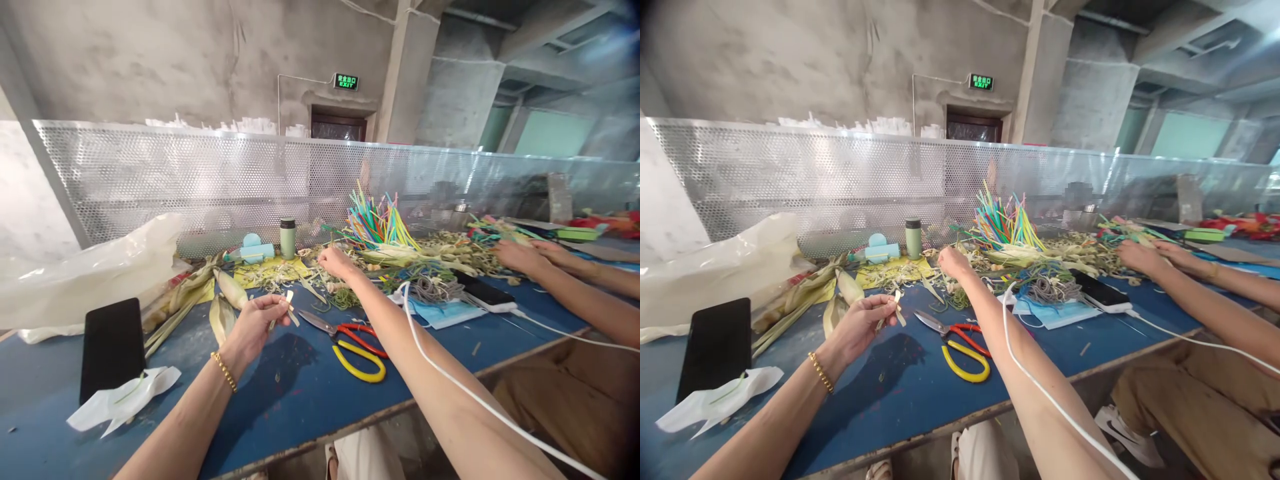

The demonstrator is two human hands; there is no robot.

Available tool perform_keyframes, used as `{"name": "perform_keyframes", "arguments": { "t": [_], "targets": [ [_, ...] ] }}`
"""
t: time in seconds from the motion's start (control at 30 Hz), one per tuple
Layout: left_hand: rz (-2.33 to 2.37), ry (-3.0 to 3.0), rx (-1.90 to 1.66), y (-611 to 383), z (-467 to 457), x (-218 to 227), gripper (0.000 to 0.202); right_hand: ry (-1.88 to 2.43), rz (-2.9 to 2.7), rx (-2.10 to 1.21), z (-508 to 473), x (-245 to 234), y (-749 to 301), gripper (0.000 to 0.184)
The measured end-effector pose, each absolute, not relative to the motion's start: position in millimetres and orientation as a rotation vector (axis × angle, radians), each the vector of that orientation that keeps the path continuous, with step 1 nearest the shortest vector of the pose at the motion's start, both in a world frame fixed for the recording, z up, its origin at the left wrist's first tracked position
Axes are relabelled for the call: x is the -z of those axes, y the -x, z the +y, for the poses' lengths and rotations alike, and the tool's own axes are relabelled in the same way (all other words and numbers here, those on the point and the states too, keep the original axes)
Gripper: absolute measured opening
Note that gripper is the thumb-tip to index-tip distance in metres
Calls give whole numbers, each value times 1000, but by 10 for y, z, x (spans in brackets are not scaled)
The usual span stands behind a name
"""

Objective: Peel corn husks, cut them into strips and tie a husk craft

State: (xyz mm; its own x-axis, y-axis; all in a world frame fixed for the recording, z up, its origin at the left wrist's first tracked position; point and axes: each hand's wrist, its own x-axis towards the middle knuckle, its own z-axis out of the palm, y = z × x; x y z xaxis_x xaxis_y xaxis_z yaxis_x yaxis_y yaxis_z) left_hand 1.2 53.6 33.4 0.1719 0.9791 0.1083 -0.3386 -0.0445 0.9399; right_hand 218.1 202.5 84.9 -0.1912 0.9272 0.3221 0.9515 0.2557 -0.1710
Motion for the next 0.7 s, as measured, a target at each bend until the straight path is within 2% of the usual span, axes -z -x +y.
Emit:
{"name": "perform_keyframes", "arguments": {
  "t": [0.27, 0.4, 0.6, 0.7],
  "targets": [
    [772, -1113, -1256, -10, 526, -342, 24, 1904, -2201, 29, 2130, -558, -1994, 20],
    [766, -1115, -1258, -21, 535, -333, 23, 1749, -2061, 3, 2192, -723, -2173, 19],
    [770, -1114, -1262, -30, 540, -332, 23, 1531, -1742, -106, 2263, -947, -2356, 30],
    [775, -1107, -1257, -18, 531, -342, 24, 1462, -1636, -218, 2252, -985, -2360, 27]
  ]
}}
